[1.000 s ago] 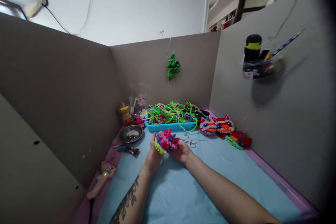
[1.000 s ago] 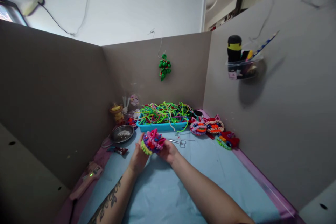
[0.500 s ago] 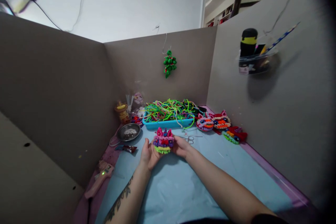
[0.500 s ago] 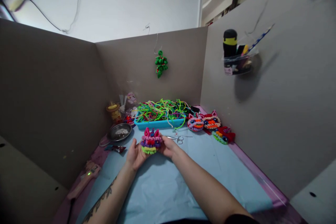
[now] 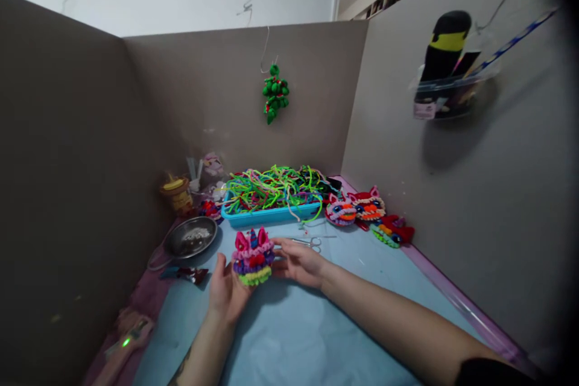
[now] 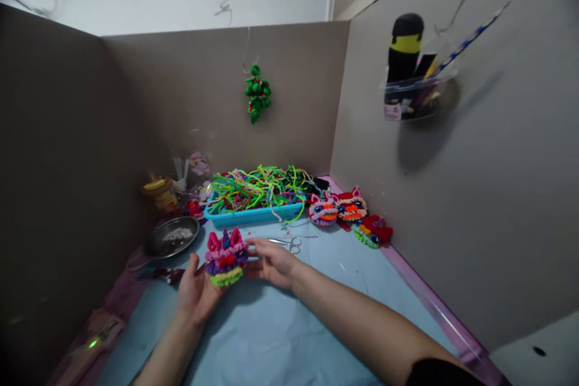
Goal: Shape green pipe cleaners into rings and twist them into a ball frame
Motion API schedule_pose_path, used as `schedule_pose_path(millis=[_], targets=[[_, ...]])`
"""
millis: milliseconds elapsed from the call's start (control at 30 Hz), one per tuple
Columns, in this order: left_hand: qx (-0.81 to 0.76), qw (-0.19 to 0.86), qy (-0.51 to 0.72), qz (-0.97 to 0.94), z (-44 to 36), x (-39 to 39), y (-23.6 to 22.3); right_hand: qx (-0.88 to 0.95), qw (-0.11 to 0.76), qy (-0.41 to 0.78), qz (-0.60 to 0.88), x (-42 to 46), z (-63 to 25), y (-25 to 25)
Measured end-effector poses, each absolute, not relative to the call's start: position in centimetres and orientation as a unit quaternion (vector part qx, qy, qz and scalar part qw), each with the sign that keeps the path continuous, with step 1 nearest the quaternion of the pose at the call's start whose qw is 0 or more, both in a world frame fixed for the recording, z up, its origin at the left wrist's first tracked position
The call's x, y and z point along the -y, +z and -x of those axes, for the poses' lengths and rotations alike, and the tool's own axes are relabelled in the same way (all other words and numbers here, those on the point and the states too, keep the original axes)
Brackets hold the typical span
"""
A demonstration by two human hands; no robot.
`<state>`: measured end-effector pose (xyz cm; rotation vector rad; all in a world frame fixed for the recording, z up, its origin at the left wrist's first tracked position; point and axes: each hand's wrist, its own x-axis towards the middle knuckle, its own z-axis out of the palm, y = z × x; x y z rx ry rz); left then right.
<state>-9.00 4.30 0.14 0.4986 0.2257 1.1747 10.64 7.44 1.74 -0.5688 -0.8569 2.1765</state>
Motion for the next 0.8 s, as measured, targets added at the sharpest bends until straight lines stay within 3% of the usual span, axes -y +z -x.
schedule_pose_path(millis=[133,300,633,800], targets=[[-0.115,0.809,0.537,-0.21,8.7,-3.9,0.9,0.385,0.346,0.835,0.19,-7.9,-11.1,2.0],[-0.139,0.81,0.547,-0.161,7.8,-3.7,2.4,0.483,0.403,0.758,0.175,-8.3,-11.0,2.3],[-0.123,0.817,0.531,-0.187,4.8,-7.1,3.8,0.402,0.495,0.747,0.191,-9.1,-11.5,2.6],[-0.13,0.818,0.529,-0.184,5.5,-7.3,3.1,0.385,0.474,0.758,0.23,-9.6,-10.4,2.9]])
